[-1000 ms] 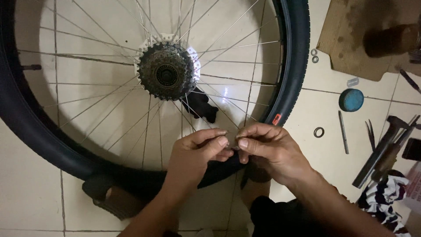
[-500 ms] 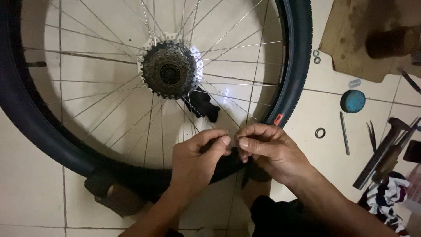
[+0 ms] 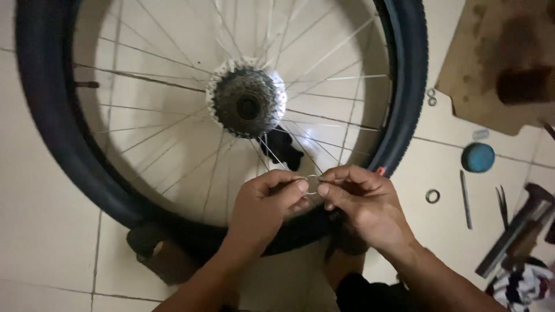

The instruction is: The person installs a cassette onto a bicycle wheel hub, aligning the splines and securing it with a lockring. They use a hammer and a punch tool to tighten the lockring and then wipe the cassette with a cloth.

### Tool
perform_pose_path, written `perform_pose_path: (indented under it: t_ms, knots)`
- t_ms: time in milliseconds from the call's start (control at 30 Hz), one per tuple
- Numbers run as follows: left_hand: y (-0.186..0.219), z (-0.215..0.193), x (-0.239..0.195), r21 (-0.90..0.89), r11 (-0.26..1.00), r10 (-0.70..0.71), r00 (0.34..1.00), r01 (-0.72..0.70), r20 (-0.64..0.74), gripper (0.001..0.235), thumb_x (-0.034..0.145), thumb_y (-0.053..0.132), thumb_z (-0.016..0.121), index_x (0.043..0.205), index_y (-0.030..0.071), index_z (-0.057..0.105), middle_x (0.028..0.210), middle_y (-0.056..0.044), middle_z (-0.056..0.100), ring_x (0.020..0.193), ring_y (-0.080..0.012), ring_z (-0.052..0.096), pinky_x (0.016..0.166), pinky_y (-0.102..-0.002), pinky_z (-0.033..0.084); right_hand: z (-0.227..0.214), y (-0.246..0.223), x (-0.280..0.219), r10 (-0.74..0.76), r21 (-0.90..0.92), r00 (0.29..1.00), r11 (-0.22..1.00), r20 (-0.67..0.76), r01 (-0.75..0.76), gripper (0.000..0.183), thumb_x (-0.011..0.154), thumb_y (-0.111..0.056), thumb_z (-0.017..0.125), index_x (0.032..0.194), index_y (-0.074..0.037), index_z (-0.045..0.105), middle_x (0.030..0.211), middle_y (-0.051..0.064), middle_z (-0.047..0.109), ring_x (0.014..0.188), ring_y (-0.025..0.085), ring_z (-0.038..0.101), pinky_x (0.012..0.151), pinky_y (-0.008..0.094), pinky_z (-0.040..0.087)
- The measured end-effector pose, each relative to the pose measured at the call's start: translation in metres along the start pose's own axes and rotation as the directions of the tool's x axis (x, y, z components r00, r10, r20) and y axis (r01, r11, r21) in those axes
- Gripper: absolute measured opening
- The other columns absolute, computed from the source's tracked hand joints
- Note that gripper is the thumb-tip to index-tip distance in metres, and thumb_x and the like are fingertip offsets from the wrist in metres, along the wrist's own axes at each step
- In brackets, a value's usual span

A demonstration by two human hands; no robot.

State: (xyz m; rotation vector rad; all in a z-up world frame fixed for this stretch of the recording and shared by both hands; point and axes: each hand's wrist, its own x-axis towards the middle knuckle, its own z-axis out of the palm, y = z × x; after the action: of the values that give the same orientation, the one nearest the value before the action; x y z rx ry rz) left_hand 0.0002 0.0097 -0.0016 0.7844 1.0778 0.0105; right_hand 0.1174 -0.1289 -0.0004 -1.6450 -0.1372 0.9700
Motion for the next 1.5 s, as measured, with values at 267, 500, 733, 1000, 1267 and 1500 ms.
perform_pose_path:
  t_ms: [267,500,733,1000,1267,1500]
  knots:
    - [0.017,-0.006,0.004,0.022,0.985,0.173,0.985,-0.173,-0.014,0.025,0.083,0.013,0.08,0.1,-0.005,0.079,0.076,-0.022,0.074,0.068,-0.0258,0.074,0.063,-0.035,0.063,0.022,-0.015,0.023,0.011,0.139,1.0,0.99,0.001,-0.011,0.011,0.08,0.005,0.078,0.086,0.01,0.07,0.069,0.018,0.065,0.055,0.023,0.065,0.052,0.034,0.056]
    - [0.038,-0.02,0.017,0.045,0.939,0.343,0.931,-0.34,-0.126,0.035,0.082,0.016,0.079,0.109,-0.006,0.075,0.09,-0.025,0.073,0.076,-0.0276,0.073,0.07,-0.037,0.06,0.055,-0.05,0.058,-0.113,0.035,0.993,0.993,-0.032,0.114,0.007,0.082,0.003,0.076,0.085,0.008,0.071,0.065,0.017,0.063,0.052,0.021,0.061,0.053,0.031,0.053]
    - [0.06,-0.048,0.035,0.274,0.872,0.474,0.838,-0.405,-0.269,0.031,0.087,0.022,0.076,0.113,0.004,0.075,0.1,-0.018,0.076,0.083,-0.0255,0.076,0.076,-0.04,0.06,0.08,-0.045,0.088,-0.192,-0.115,0.981,0.975,0.002,0.191,0.008,0.08,0.001,0.077,0.086,0.005,0.073,0.065,0.018,0.063,0.052,0.021,0.063,0.054,0.031,0.054]
    - [0.059,-0.056,0.055,0.286,0.875,0.459,0.857,-0.39,-0.236,0.033,0.085,0.025,0.076,0.113,0.008,0.075,0.105,-0.016,0.075,0.093,-0.0271,0.074,0.083,-0.042,0.059,0.091,-0.038,0.105,-0.247,-0.192,0.968,0.949,0.033,0.249,0.007,0.082,0.0,0.079,0.086,0.004,0.074,0.065,0.016,0.062,0.052,0.019,0.063,0.052,0.029,0.056]
    - [0.058,-0.058,0.065,0.356,0.753,0.618,0.781,-0.554,-0.091,0.024,0.091,0.025,0.071,0.108,0.01,0.077,0.097,-0.015,0.073,0.088,-0.0257,0.074,0.076,-0.039,0.06,0.092,-0.037,0.105,-0.234,-0.197,0.971,0.951,0.044,0.238,0.007,0.084,0.001,0.076,0.089,0.006,0.073,0.068,0.018,0.063,0.053,0.018,0.062,0.048,0.028,0.052]
    - [0.066,-0.057,0.069,0.373,0.682,0.682,0.731,-0.629,-0.012,0.024,0.091,0.015,0.065,0.108,0.001,0.075,0.09,-0.021,0.068,0.081,-0.0265,0.069,0.069,-0.042,0.056,0.088,-0.039,0.107,-0.212,-0.222,0.975,0.95,0.064,0.221,0.009,0.085,0.001,0.075,0.091,0.007,0.072,0.067,0.019,0.062,0.05,0.019,0.061,0.043,0.025,0.047]
